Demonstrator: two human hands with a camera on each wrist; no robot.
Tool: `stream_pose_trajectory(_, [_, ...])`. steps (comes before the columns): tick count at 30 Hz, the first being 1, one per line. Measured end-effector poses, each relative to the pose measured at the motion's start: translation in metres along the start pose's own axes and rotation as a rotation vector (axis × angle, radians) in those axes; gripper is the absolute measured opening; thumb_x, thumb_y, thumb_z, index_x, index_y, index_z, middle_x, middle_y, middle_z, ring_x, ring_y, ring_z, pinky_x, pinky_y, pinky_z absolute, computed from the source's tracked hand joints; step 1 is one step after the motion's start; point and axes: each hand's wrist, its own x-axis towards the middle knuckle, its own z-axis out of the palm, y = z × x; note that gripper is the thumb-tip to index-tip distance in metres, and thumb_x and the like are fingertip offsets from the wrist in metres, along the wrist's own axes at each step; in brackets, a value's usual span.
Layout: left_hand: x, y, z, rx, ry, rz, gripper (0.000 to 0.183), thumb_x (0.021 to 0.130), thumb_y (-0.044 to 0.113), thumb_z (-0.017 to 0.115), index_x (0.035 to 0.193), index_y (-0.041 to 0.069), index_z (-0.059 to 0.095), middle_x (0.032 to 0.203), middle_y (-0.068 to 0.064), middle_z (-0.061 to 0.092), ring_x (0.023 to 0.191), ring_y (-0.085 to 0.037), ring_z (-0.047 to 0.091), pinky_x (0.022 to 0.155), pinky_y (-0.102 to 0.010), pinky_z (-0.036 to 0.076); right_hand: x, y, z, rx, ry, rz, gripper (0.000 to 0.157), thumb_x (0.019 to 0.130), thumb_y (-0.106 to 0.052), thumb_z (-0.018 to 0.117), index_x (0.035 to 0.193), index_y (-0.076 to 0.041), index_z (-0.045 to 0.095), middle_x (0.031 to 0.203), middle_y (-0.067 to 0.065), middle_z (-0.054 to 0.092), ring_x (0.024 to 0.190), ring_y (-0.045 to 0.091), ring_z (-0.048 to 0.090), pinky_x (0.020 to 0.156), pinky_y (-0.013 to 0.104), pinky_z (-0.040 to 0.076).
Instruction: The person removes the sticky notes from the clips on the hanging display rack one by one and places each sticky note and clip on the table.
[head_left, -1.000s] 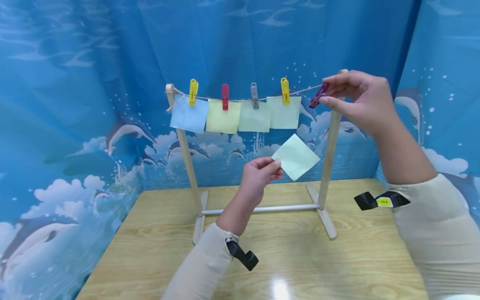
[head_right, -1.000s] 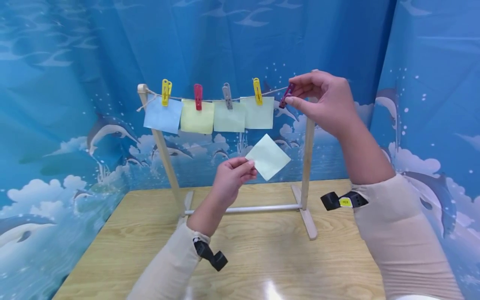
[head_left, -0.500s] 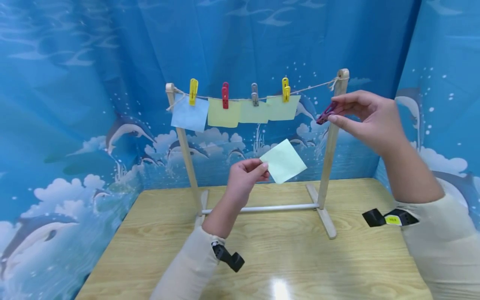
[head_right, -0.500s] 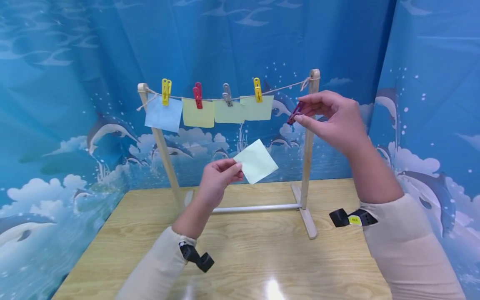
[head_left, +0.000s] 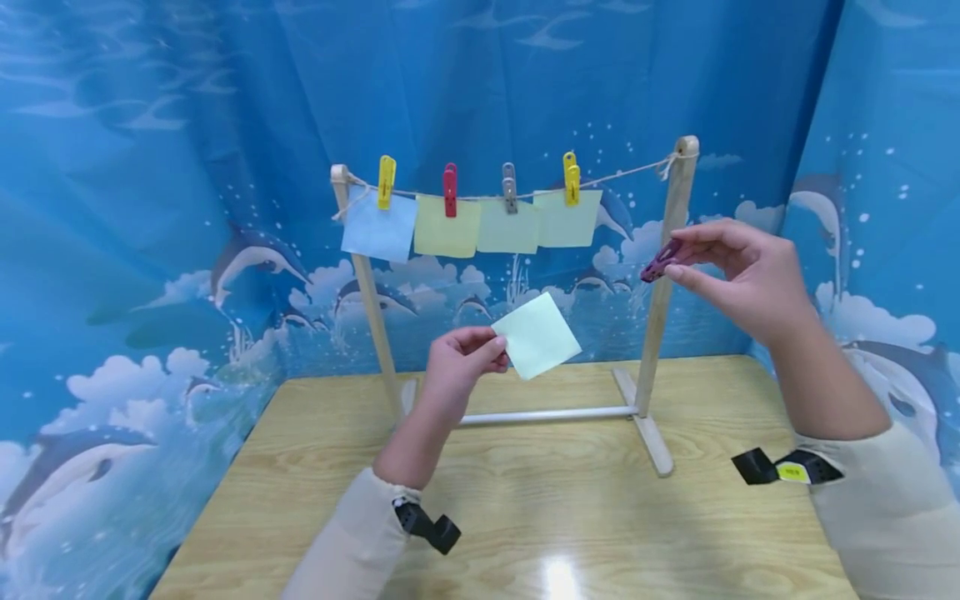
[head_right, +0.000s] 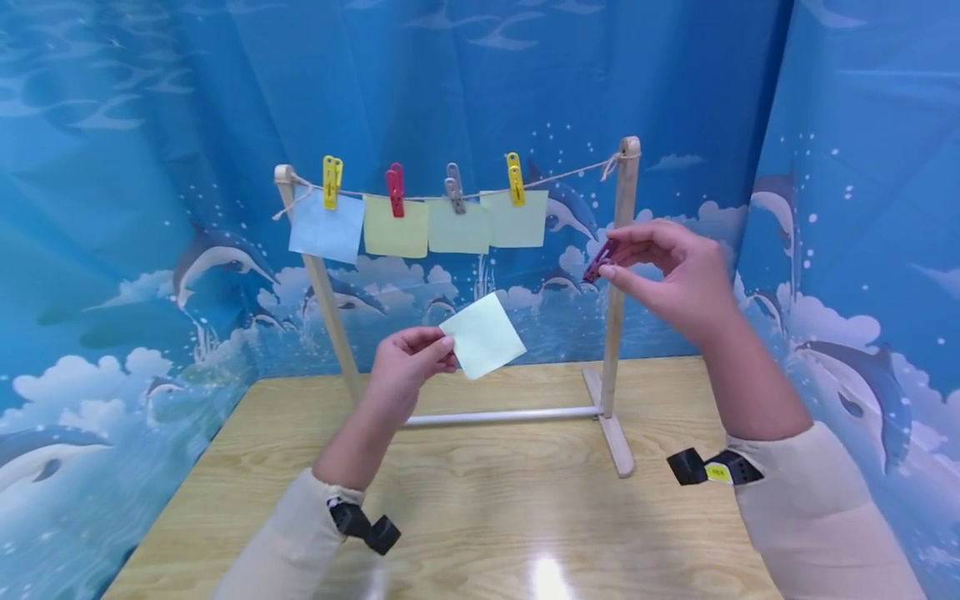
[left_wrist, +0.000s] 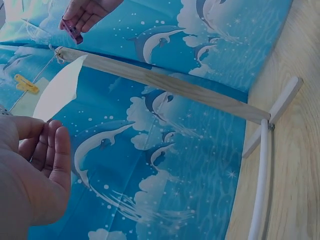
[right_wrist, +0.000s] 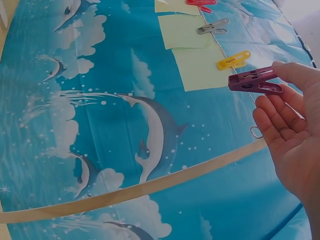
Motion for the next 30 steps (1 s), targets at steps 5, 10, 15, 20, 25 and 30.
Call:
stream_pose_trajectory(5, [-0.002,-0.003,-0.012,0.0,0.039,-0.015,0.018,0.089,0.009,0.072,0.102,-0.003,0.069,0.089,-0.015,0.068,0.074,-0.02,0.067,0.072,-0.031,0.059,-0.009,0.005,0.002,0.012,0.022,-0.005,0.032,0.084,0.011,0.069,0.116,0.008,0.064,0.104,-0.001,0.067,0.092,0.013,0.065,0.087,0.013,0.049])
stream_pose_trajectory(10, [-0.005,-0.007,-0.024,0.038,0.051,-0.036,0.018,0.09,0.011,0.072,0.102,-0.002,0.07,0.091,-0.015,0.068,0.075,-0.021,0.067,0.073,-0.031,0.059,-0.016,0.011,0.007,0.036,0.031,-0.016,0.033,0.083,0.013,0.069,0.115,0.01,0.064,0.102,0.001,0.068,0.091,0.013,0.065,0.088,0.014,0.049])
stream_pose_trajectory(15, [-0.008,-0.012,-0.033,0.042,0.051,-0.044,0.017,0.09,0.008,0.071,0.102,-0.004,0.069,0.09,-0.014,0.068,0.074,-0.02,0.066,0.072,-0.03,0.059,-0.023,0.017,0.01,0.096,0.019,-0.032,0.034,0.081,0.018,0.068,0.114,0.013,0.062,0.103,0.005,0.068,0.091,0.014,0.065,0.089,0.015,0.05])
stream_pose_trajectory(20, [-0.011,-0.015,-0.041,0.037,0.06,-0.028,0.017,0.091,0.005,0.069,0.103,-0.007,0.067,0.085,-0.012,0.067,0.071,-0.018,0.066,0.07,-0.029,0.059,-0.029,0.018,0.012,0.121,0.013,-0.028,0.034,0.08,0.019,0.067,0.114,0.014,0.062,0.1,0.008,0.067,0.091,0.015,0.065,0.09,0.015,0.049])
stream_pose_trajectory(25, [-0.014,-0.018,-0.05,0.033,0.063,-0.037,0.017,0.092,0.004,0.067,0.103,-0.008,0.067,0.084,-0.009,0.068,0.071,-0.017,0.065,0.071,-0.03,0.059,-0.038,0.02,0.012,0.117,0.004,-0.024,0.034,0.081,0.019,0.067,0.113,0.015,0.061,0.097,0.009,0.065,0.09,0.014,0.064,0.089,0.015,0.049])
stream_pose_trajectory(30, [-0.019,-0.018,-0.059,0.046,0.085,-0.056,0.016,0.092,0.005,0.067,0.104,-0.006,0.067,0.087,-0.011,0.068,0.072,-0.018,0.066,0.073,-0.031,0.059,-0.045,0.023,0.012,0.177,0.0,-0.035,0.032,0.08,0.021,0.066,0.112,0.016,0.061,0.097,0.009,0.064,0.09,0.014,0.064,0.09,0.015,0.049])
